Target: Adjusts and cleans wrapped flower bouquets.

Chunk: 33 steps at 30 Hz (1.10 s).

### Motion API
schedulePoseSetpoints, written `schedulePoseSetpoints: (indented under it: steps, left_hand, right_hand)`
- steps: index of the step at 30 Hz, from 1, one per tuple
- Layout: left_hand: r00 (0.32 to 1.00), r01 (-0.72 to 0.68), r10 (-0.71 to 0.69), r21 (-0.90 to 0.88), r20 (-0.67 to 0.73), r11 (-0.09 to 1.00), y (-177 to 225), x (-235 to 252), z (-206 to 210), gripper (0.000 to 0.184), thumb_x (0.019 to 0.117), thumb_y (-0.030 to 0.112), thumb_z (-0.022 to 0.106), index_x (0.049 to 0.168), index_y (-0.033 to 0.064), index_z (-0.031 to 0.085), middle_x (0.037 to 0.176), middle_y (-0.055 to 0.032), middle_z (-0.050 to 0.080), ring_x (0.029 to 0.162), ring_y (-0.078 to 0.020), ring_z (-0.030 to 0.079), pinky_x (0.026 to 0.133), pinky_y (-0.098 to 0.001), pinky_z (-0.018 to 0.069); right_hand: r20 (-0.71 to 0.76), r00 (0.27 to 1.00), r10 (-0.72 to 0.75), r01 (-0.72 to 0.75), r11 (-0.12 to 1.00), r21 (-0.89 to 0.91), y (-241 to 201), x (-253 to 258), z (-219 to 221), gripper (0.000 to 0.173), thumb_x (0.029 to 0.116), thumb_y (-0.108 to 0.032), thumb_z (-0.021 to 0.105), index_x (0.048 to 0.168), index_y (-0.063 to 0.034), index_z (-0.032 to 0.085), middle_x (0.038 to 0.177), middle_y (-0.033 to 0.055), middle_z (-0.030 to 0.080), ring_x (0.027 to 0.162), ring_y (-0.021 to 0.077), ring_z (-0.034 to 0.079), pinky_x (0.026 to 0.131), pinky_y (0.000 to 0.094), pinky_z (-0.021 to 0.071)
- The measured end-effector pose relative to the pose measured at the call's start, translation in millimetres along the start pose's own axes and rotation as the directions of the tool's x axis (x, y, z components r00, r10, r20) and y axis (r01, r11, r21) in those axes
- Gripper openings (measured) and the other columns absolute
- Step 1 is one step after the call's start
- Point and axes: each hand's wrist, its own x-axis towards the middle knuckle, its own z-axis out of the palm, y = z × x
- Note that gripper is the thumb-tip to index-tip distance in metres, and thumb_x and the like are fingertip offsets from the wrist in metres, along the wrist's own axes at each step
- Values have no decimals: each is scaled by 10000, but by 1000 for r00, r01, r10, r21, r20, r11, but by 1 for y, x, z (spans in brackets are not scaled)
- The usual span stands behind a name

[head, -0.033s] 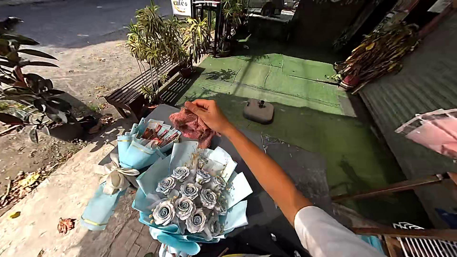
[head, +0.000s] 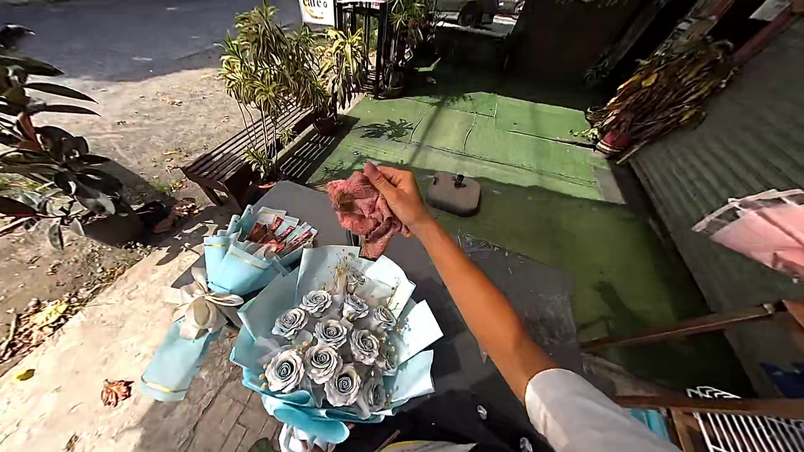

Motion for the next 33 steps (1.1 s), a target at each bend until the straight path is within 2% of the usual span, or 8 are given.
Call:
schedulePoseSetpoints:
  steps: [3, 5, 8, 10, 14, 19, 25, 33]
  left_hand:
    - [860, 296, -285, 41, 424, 954, 28, 17, -37, 538, 1083, 252, 501, 1494, -84, 413, 1547, -282, 430, 1466, -398, 393, 1196, -535, 293]
    - [900, 366, -340, -51, 272, 929, 13, 24, -16, 535, 1055, 260, 564, 1469, -62, 461, 1514, -272, 473, 1439, -378, 432, 1190, -525, 308]
    - [937, 219, -314, -443, -154, 869, -6, 36, 0, 474, 1026, 154, 585, 1425, -88, 498, 1417, -284, 554, 1348, -348, 524, 1154, -460, 395]
    - [951, 30, -243, -727, -189, 686, 28, 30, -28, 515, 1071, 61, 436, 1532, -117, 294, 1531, -317, 403, 1436, -342, 402, 1219, -408, 288]
    - [968, -90, -23, -433, -248, 897, 48, 34, -47, 513, 964, 95, 622, 1374, -183, 490, 1402, -349, 532, 1375, -392, 482, 1221, -478, 279]
    - [982, -129, 129, 14, -141, 992, 48, 43, -63, 626, 930, 359, 694, 1417, -11, 560, 1528, -273, 455, 1503, -477, 264, 1154, -770, -36]
    - [989, -142, 146, 157, -15, 977, 84, 52, -96, 677, 876, 352, 770, 1419, 5, 565, 1496, -297, 481, 1452, -513, 345, 1148, -777, 71]
    - [989, -149, 149, 3, 10, 989, 71, 50, -83, 743, 794, 334, 831, 1387, -29, 568, 1446, -315, 508, 1396, -485, 428, 1103, -730, 278]
  right_hand:
    - [-188, 952, 243, -131, 874, 468, 27, -53, -93, 647, 1091, -527, 105, 1347, -113, 532, 1148, 11, 702, 1043, 113, 685, 904, 354, 590]
    - [-172, 906, 388, -205, 754, 624, 52, -109, -127, 684, 1049, -633, 101, 1459, -206, 443, 1294, 26, 656, 1179, 190, 641, 982, 473, 558]
    - [-262, 721, 641, -279, 615, 737, 87, -204, -136, 429, 1102, -463, 259, 1301, -207, 539, 1123, 25, 695, 994, 193, 698, 855, 440, 607]
    - [-359, 566, 742, -251, 570, 782, 109, -260, -134, 431, 1102, -400, 231, 1272, -150, 538, 1040, 67, 698, 885, 214, 704, 765, 431, 614]
    - [-449, 359, 818, -139, 523, 841, 128, -354, -129, 472, 1090, -446, 233, 1403, -149, 422, 1225, 102, 619, 1070, 266, 644, 860, 573, 563]
    - [-352, 414, 840, -224, 469, 854, 133, -401, -131, 563, 1060, -456, 105, 1478, -154, 330, 1380, 139, 564, 1220, 334, 598, 903, 629, 536]
    - [-417, 448, 791, -265, 563, 783, 128, -370, -123, 358, 1101, -273, 223, 1264, -92, 486, 1058, 65, 653, 978, 176, 671, 879, 425, 583]
    - [-387, 388, 836, -291, 510, 810, 132, -374, -113, 395, 1106, -283, 212, 1374, -72, 412, 1174, 101, 605, 1056, 198, 640, 907, 444, 562]
